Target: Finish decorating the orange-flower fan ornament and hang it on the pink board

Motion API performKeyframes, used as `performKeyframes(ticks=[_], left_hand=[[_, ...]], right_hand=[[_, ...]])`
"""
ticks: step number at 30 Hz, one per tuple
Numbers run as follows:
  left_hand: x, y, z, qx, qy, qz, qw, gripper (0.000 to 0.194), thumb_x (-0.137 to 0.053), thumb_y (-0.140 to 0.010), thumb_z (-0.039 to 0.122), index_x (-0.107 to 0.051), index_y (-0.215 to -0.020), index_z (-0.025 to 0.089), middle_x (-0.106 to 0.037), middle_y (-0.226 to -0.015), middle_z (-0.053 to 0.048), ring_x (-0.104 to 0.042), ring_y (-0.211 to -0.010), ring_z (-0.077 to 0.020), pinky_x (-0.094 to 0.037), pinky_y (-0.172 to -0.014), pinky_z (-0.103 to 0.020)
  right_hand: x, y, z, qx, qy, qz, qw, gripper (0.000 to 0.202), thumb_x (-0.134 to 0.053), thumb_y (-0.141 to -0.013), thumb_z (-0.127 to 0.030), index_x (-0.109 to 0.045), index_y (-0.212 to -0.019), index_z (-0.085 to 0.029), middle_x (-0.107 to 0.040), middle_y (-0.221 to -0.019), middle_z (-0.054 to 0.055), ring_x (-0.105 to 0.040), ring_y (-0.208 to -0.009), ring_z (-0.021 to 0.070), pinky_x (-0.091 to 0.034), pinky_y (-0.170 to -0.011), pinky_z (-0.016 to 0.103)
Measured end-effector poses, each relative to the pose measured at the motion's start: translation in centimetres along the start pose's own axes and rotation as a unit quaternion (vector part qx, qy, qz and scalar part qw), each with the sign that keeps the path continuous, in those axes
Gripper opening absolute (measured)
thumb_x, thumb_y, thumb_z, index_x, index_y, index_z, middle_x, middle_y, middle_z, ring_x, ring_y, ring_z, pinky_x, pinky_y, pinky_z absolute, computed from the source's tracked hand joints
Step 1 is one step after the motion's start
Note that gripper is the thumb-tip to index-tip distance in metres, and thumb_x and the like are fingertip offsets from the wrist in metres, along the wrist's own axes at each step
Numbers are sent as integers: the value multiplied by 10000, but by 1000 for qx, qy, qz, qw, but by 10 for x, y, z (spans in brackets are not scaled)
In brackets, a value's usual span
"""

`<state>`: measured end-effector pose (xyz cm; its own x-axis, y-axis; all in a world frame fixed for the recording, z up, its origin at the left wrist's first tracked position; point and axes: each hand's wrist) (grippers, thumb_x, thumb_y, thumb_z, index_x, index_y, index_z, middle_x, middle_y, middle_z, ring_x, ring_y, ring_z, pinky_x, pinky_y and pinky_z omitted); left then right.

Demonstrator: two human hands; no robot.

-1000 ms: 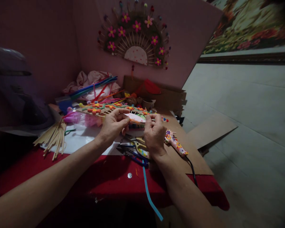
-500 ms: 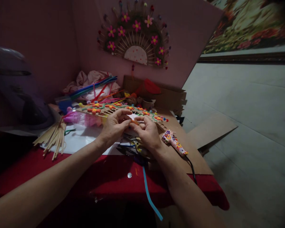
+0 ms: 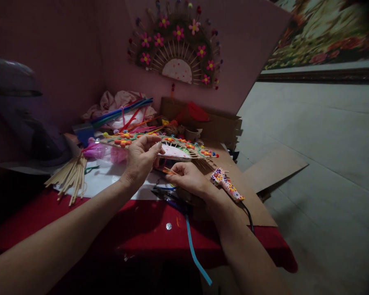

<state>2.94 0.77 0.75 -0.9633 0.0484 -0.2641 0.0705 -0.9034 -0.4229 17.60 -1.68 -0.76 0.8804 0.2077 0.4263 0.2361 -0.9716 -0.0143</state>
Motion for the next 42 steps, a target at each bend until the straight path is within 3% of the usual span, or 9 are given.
performKeyframes(ticks=[5, 8, 10, 16, 21, 28, 36, 39, 42], left_hand=[[-1, 2, 1, 4, -5, -14, 1000, 109, -627, -728, 196, -583, -815, 146, -592, -535, 27, -420, -317, -58, -286, -298, -181], [-1, 3, 1, 8, -3, -9, 1000, 101, -628, -733, 198, -586, -810, 148, -593, -540, 28, -416, -320, -53, -291, -306, -178], [0, 3, 1, 9, -1, -4, 1000, 99, -627, -737, 199, -587, -810, 147, -592, -540, 27, -411, -322, -51, -296, -310, -178], [0, 2, 0, -9, -2, 10, 1000, 91, -618, -752, 210, -589, -810, 146, -571, -529, 36, -416, -330, -64, -305, -316, -190], [0, 3, 1, -9, -18, 12, 1000, 111, -608, -777, 251, -557, -743, 159, -556, -507, 38, -412, -325, -61, -290, -314, -189], [0, 4, 2, -12, -24, 0, 1000, 140, -593, -782, 244, -517, -688, 173, -553, -489, 44, -398, -319, -51, -293, -320, -178], [0, 4, 2, -13, -8, 24, 1000, 148, -602, -752, 222, -510, -645, 180, -500, -413, 66, -370, -291, -55, -271, -308, -177], [-1, 5, 0, -12, -14, 12, 1000, 151, -592, -755, 221, -509, -634, 186, -488, -392, 66, -358, -280, -57, -246, -302, -180], [-1, 7, -1, -10, -31, -4, 999, 227, -577, -785, 244, -491, -581, 191, -473, -373, 58, -352, -278, -56, -232, -303, -183]], right_hand=[[7, 9, -8, -25, -76, -93, 992, 313, -769, -632, -392, -557, -637, -162, -456, -499, -79, -326, -448, 46, -208, -437, 201], [14, 17, -11, 33, -177, -179, 967, 396, -717, -694, -533, -607, -681, -153, -402, -454, -94, -246, -395, 30, -147, -400, 201], [18, 19, -9, 77, -224, -200, 951, 448, -678, -713, -595, -636, -704, -149, -365, -415, -103, -210, -365, 27, -115, -383, 206], [17, 12, -7, 98, -319, -101, 937, 458, -661, -719, -618, -618, -696, -163, -319, -345, -125, -145, -311, 20, -96, -341, 191], [17, 4, -6, -50, -379, -16, 924, 365, -721, -725, -485, -563, -667, -161, -321, -359, -133, -132, -315, 5, -73, -327, 159], [12, -2, -2, -183, -431, -17, 883, 236, -653, -832, -329, -548, -735, -141, -422, -402, -108, -183, -287, -6, -111, -302, 117], [-1, -11, 0, -153, -448, 88, 876, 341, -664, -819, -443, -503, -733, -155, -501, -440, -82, -209, -275, -15, -136, -291, 105], [-6, -17, 0, -142, -455, 94, 874, 356, -603, -844, -504, -508, -759, -172, -532, -445, -65, -210, -268, -5, -147, -291, 113], [-7, -24, 0, -130, -480, 77, 864, 299, -551, -891, -444, -533, -791, -163, -520, -429, -70, -202, -263, -3, -141, -294, 111]])
Point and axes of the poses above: each hand's wrist, its own y-axis away from the middle knuckle, its own x-axis out of the back of the hand, z = x × y
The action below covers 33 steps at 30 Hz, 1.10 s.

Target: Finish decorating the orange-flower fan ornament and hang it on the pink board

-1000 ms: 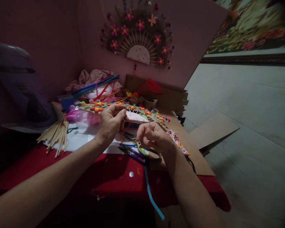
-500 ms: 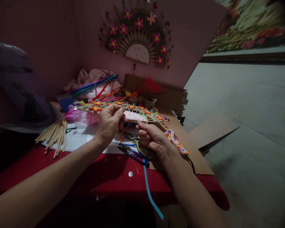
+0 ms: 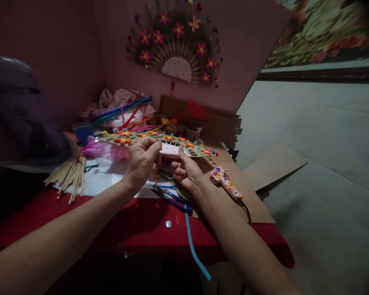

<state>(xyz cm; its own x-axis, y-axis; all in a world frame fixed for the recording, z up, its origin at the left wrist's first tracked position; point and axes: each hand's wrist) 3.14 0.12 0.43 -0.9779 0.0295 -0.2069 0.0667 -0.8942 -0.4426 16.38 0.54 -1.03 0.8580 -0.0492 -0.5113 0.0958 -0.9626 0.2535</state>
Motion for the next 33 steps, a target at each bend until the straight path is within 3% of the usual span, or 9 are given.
performKeyframes(ticks=[4, 11, 14, 19, 22, 25, 29, 33], left_hand=[[0, 1, 0, -15, -18, -11, 1000, 375, -551, -834, 318, -465, -493, 190, -444, -354, 39, -348, -289, -59, -235, -310, -193], [1, 1, -3, -17, -19, -21, 999, 437, -526, -852, 405, -489, -476, 186, -456, -356, 27, -349, -280, -61, -230, -305, -200], [1, 3, -5, -7, -10, -31, 999, 419, -487, -862, 387, -500, -495, 183, -459, -359, 28, -354, -280, -65, -236, -304, -197], [1, 4, -7, 0, 16, 24, 1000, 248, -478, -827, 312, -520, -616, 191, -506, -454, 46, -393, -317, -70, -272, -313, -190], [0, 6, -6, -22, -14, 25, 999, 195, -501, -795, 252, -506, -613, 185, -477, -464, 55, -380, -355, -59, -286, -355, -180], [-3, 7, -3, -21, -25, -13, 999, 32, -580, -729, 206, -569, -732, 177, -488, -505, 66, -385, -401, -60, -317, -393, -179], [-6, 8, 0, 31, 48, -129, 990, 323, -674, -677, 238, -598, -988, 193, -594, -670, 42, -396, -391, -53, -310, -350, -188], [-6, 7, -1, 60, 74, -132, 987, 237, -679, -706, 326, -616, -872, 169, -547, -567, 43, -403, -356, -64, -285, -309, -193]], right_hand=[[0, -5, -2, 0, -33, 5, 999, 229, -590, -856, -302, -484, -709, -162, -504, -430, -84, -204, -273, -8, -133, -296, 112], [-1, 0, 0, 72, -70, 1, 995, 215, -641, -767, -262, -463, -687, -172, -524, -480, -87, -212, -308, -9, -141, -301, 114], [-4, 4, -2, 125, -86, -18, 988, 231, -682, -709, -274, -477, -682, -169, -545, -500, -82, -227, -321, -10, -148, -306, 118], [-10, 14, -8, 197, -71, -22, 978, 271, -725, -640, -300, -485, -678, -180, -548, -521, -89, -248, -341, -4, -157, -318, 135], [-16, 20, -13, 219, -60, -23, 974, 278, -735, -631, -322, -500, -689, -184, -551, -536, -89, -268, -355, 5, -171, -325, 148], [-23, 24, -18, 227, -50, -37, 972, 275, -727, -652, -343, -505, -684, -184, -549, -544, -90, -273, -360, 7, -178, -330, 155], [-32, 30, -23, 233, -33, -49, 971, 248, -695, -705, -347, -509, -675, -185, -539, -545, -94, -280, -362, 6, -197, -337, 155], [-40, 33, -31, 234, -39, -45, 970, 255, -682, -736, -341, -496, -665, -183, -531, -530, -95, -267, -352, 2, -194, -327, 148]])
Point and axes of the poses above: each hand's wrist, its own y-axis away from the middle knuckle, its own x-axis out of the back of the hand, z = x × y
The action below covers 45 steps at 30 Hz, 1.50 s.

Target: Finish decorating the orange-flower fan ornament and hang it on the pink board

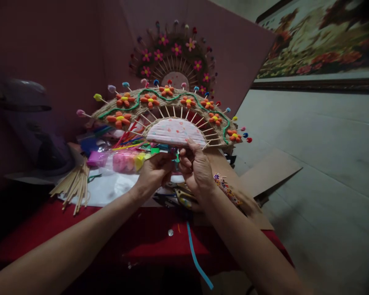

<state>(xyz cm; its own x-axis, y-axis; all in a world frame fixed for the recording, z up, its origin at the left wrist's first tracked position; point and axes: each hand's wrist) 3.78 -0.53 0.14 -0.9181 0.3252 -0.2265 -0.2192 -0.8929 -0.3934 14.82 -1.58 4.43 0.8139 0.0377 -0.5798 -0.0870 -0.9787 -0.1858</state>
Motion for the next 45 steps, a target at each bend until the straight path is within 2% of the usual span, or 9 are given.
performKeyframes(ticks=[4, 13, 20, 23, 28, 32, 37, 42, 45], left_hand=[[1, -2, -5, 36, -41, 16, 998, 188, -640, -741, 340, -628, -767, 154, -528, -497, 43, -398, -342, -58, -265, -309, -175], [9, -1, -29, 120, -195, -50, 972, 98, -600, -719, 233, -635, -658, 164, -582, -485, 16, -437, -359, -85, -293, -349, -187], [10, -4, -9, 8, -114, 93, 989, 255, -664, -726, 290, -645, -955, 178, -616, -669, 25, -468, -447, -72, -362, -408, -185], [8, -3, 3, 17, -6, 33, 999, 402, -682, -735, 351, -608, -1093, 186, -597, -625, 26, -509, -463, -99, -306, -346, -178], [11, -2, 8, 113, 55, -47, 991, 210, -670, -741, 311, -645, -881, 156, -628, -611, 10, -429, -344, -46, -193, -315, -167], [14, -5, -4, 157, 23, -86, 984, 185, -668, -662, 252, -668, -814, 147, -663, -667, -6, -460, -345, -58, -208, -307, -179], [16, -4, -27, 204, -170, -80, 961, 161, -579, -618, 164, -697, -727, 154, -651, -557, 0, -388, -303, -64, -270, -340, -199], [22, -7, -26, 82, -271, 53, 958, 213, -552, -629, 123, -721, -744, 183, -678, -654, -27, -575, -548, -143, -400, -498, -225], [21, -8, -8, 29, -157, 75, 984, 424, -579, -666, 149, -671, -1076, 204, -688, -1024, -62, -541, -524, -94, -400, -461, -217]], right_hand=[[-8, -9, -15, 26, -4, 1, 1000, 274, -662, -768, -345, -468, -658, -186, -526, -523, -98, -259, -341, -3, -181, -319, 142], [-16, -24, -41, 102, -15, -1, 995, 320, -693, -749, -355, -443, -631, -192, -519, -498, -97, -273, -328, -6, -170, -309, 143], [-18, -19, -33, 101, -18, -6, 995, 302, -753, -653, -324, -485, -671, -188, -543, -481, -94, -299, -324, 2, -164, -314, 151], [-19, -13, -24, 92, -6, -14, 996, 294, -748, -663, -346, -503, -691, -187, -543, -493, -92, -309, -332, 6, -175, -321, 154], [-17, -12, -13, 93, 5, -3, 996, 290, -748, -664, -337, -501, -680, -186, -530, -484, -91, -340, -345, 15, -185, -321, 152], [-13, -18, -16, 118, 0, 15, 993, 290, -756, -649, -323, -502, -671, -184, -531, -487, -89, -342, -356, 13, -180, -323, 145], [-14, -19, -22, 113, 8, 23, 993, 284, -744, -660, -335, -509, -646, -176, -530, -486, -79, -322, -355, 7, -179, -334, 152], [-15, -18, -24, 122, 1, 27, 992, 260, -744, -662, -299, -516, -637, -174, -533, -489, -72, -348, -372, 17, -202, -334, 141], [-13, -14, -20, 115, 2, 28, 993, 249, -741, -672, -301, -528, -656, -174, -542, -496, -71, -363, -370, 16, -215, -329, 131]])
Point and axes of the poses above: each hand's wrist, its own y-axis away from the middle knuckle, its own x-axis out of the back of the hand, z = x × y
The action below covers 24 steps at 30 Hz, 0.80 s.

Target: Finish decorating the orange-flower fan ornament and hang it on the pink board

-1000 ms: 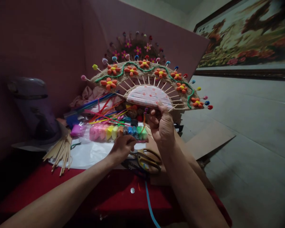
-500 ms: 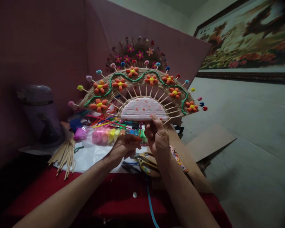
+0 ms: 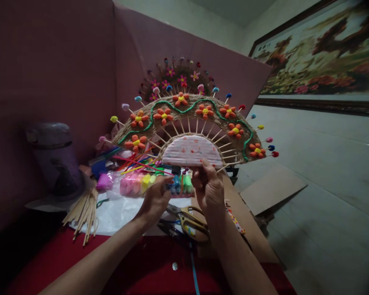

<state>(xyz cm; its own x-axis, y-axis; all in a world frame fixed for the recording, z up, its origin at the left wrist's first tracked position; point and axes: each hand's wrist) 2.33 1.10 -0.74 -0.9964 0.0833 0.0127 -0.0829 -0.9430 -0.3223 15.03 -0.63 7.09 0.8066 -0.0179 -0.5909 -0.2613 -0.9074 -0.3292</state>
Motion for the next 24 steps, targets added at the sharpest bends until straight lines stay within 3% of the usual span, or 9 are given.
performKeyframes(ticks=[2, 3, 6, 8, 10, 12, 17, 20, 24], left_hand=[[1, 2, 12, 39, 128, -87, 987, 530, -628, -688, 232, -589, -1216, 229, -629, -1198, -91, -518, -457, -73, -331, -357, -208], [0, 4, 15, 64, 173, -126, 975, 520, -644, -696, 273, -589, -1209, 218, -647, -1158, -100, -540, -461, -88, -322, -338, -206], [-2, 5, 15, 123, 189, -159, 961, 297, -654, -704, 337, -682, -916, 131, -686, -715, -66, -531, -437, -107, -304, -331, -184], [-4, 3, 8, 149, 135, -156, 967, 202, -668, -664, 298, -677, -767, 124, -648, -590, -37, -477, -391, -85, -288, -328, -175], [-5, 0, 2, 155, 75, -131, 976, 143, -689, -606, 231, -673, -708, 131, -639, -574, -15, -441, -376, -66, -328, -350, -181], [-5, -2, 2, 143, 50, -93, 984, 212, -701, -599, 218, -700, -801, 154, -688, -722, -29, -524, -476, -96, -399, -407, -199], [1, -4, 16, 19, 136, 38, 990, 401, -769, -614, 301, -671, -988, 193, -695, -1015, -64, -629, -937, -213, -514, -760, -293], [4, -6, 22, -8, 205, 40, 978, 357, -743, -691, 351, -657, -1002, 198, -692, -1039, -57, -614, -1012, -215, -489, -859, -311], [7, -10, 24, 22, 266, 47, 963, 302, -712, -735, 387, -675, -932, 161, -715, -951, -63, -636, -946, -209, -488, -845, -313]], right_hand=[[1, 4, 3, -10, 8, 4, 1000, 261, -746, -670, -318, -527, -669, -176, -538, -493, -75, -361, -358, 17, -224, -322, 134], [2, 5, 4, -17, 10, 7, 1000, 271, -755, -660, -321, -525, -678, -178, -536, -493, -79, -366, -357, 19, -232, -322, 135], [6, 7, 7, -32, 1, 24, 999, 302, -784, -628, -316, -527, -716, -184, -540, -511, -83, -416, -386, 31, -262, -330, 134], [9, 5, 8, -27, -3, 34, 999, 307, -787, -628, -319, -526, -715, -184, -537, -512, -83, -435, -401, 37, -268, -333, 132], [14, 3, 9, -18, -2, 35, 999, 299, -782, -637, -320, -525, -701, -182, -539, -516, -80, -435, -407, 36, -271, -336, 132], [19, 1, 11, -16, -6, 31, 999, 288, -784, -636, -297, -529, -703, -183, -550, -533, -78, -446, -422, 38, -285, -350, 132], [30, 5, 24, -43, -12, 14, 999, 262, -783, -650, -287, -546, -696, -185, -566, -549, -69, -444, -432, 42, -306, -382, 150], [31, 11, 33, -60, -11, 8, 998, 248, -776, -672, -316, -570, -713, -186, -586, -565, -54, -450, -456, 49, -282, -387, 150], [31, 15, 38, -94, -2, -11, 996, 263, -770, -687, -356, -582, -689, -172, -579, -561, -45, -403, -437, 36, -241, -381, 153]])
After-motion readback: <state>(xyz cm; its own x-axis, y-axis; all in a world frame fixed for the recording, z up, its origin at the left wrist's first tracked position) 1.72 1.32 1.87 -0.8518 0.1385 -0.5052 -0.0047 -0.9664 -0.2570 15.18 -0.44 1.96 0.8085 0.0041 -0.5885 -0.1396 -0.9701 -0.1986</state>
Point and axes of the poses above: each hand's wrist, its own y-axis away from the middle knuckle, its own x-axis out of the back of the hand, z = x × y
